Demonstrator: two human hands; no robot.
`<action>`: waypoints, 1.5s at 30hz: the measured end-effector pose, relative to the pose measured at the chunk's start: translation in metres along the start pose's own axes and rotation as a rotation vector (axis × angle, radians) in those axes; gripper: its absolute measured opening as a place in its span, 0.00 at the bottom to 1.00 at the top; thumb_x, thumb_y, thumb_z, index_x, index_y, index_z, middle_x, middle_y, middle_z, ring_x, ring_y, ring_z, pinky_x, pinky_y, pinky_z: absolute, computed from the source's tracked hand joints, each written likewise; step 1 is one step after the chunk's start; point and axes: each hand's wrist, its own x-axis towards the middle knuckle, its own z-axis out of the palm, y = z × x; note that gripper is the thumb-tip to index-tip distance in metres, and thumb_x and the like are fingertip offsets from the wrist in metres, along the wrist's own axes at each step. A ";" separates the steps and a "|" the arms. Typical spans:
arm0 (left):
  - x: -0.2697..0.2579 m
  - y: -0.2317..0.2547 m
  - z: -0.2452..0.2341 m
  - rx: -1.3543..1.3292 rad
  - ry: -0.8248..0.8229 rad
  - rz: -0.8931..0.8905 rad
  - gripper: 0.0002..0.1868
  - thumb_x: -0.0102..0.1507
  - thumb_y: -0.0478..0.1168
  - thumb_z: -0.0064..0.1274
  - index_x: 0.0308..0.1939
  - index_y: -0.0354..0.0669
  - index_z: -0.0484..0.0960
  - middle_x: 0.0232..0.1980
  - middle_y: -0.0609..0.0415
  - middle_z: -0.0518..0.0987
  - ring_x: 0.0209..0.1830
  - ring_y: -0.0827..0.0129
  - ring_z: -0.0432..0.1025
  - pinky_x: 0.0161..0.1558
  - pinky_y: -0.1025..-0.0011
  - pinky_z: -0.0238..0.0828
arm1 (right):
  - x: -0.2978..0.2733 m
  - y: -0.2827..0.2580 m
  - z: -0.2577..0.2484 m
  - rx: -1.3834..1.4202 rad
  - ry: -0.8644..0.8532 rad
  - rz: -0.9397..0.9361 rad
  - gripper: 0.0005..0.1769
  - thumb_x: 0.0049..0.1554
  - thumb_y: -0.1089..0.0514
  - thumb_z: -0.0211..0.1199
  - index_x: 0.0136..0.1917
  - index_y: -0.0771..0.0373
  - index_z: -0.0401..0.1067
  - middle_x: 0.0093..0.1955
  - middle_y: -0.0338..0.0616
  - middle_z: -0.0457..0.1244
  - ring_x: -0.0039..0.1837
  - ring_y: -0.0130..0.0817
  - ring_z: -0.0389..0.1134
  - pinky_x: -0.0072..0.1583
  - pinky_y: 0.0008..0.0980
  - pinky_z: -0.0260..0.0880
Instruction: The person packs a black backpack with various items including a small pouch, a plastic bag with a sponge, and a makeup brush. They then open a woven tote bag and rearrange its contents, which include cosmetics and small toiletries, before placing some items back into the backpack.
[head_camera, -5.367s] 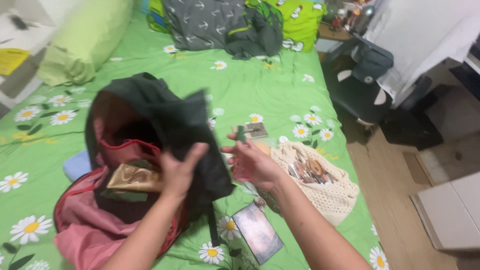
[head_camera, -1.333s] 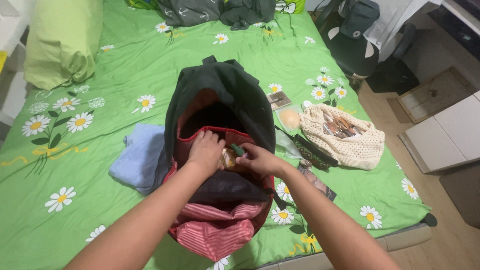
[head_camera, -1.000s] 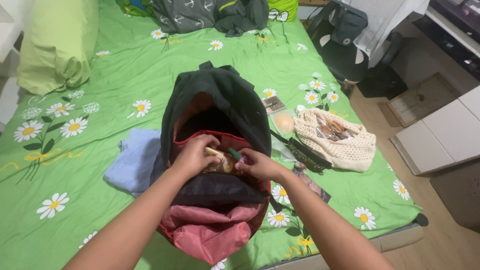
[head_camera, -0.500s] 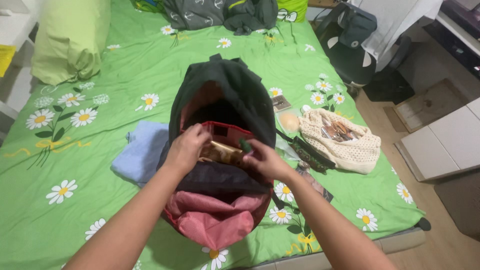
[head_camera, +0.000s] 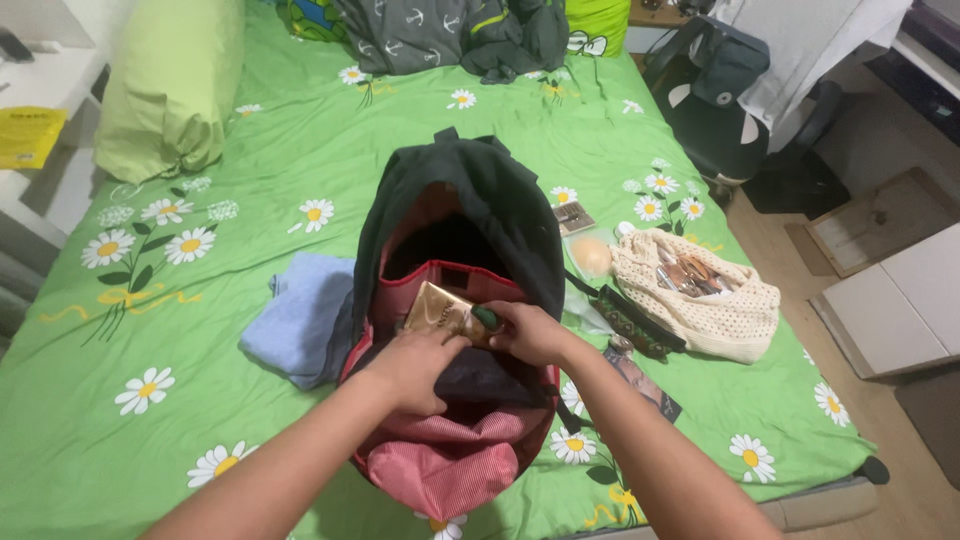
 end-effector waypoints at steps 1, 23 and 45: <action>0.004 -0.001 0.002 0.017 -0.037 -0.028 0.48 0.37 0.48 0.74 0.60 0.40 0.76 0.63 0.40 0.75 0.61 0.49 0.70 0.60 0.56 0.65 | 0.002 0.000 -0.002 -0.015 -0.017 0.041 0.29 0.51 0.60 0.69 0.66 0.57 0.70 0.50 0.46 0.70 0.54 0.43 0.72 0.56 0.39 0.71; 0.025 -0.034 -0.020 0.054 0.145 -0.205 0.30 0.57 0.66 0.58 0.47 0.46 0.84 0.47 0.50 0.79 0.47 0.55 0.76 0.48 0.59 0.73 | 0.004 0.018 -0.033 0.225 -0.009 0.254 0.22 0.64 0.53 0.55 0.70 0.57 0.68 0.63 0.43 0.69 0.66 0.36 0.69 0.65 0.33 0.67; 0.058 -0.027 0.004 -0.210 -0.157 -0.168 0.18 0.56 0.53 0.63 0.49 0.60 0.87 0.56 0.54 0.75 0.57 0.58 0.73 0.58 0.58 0.69 | 0.012 0.033 -0.060 1.501 0.277 0.421 0.23 0.67 0.48 0.46 0.66 0.63 0.69 0.56 0.40 0.65 0.53 0.30 0.65 0.55 0.31 0.68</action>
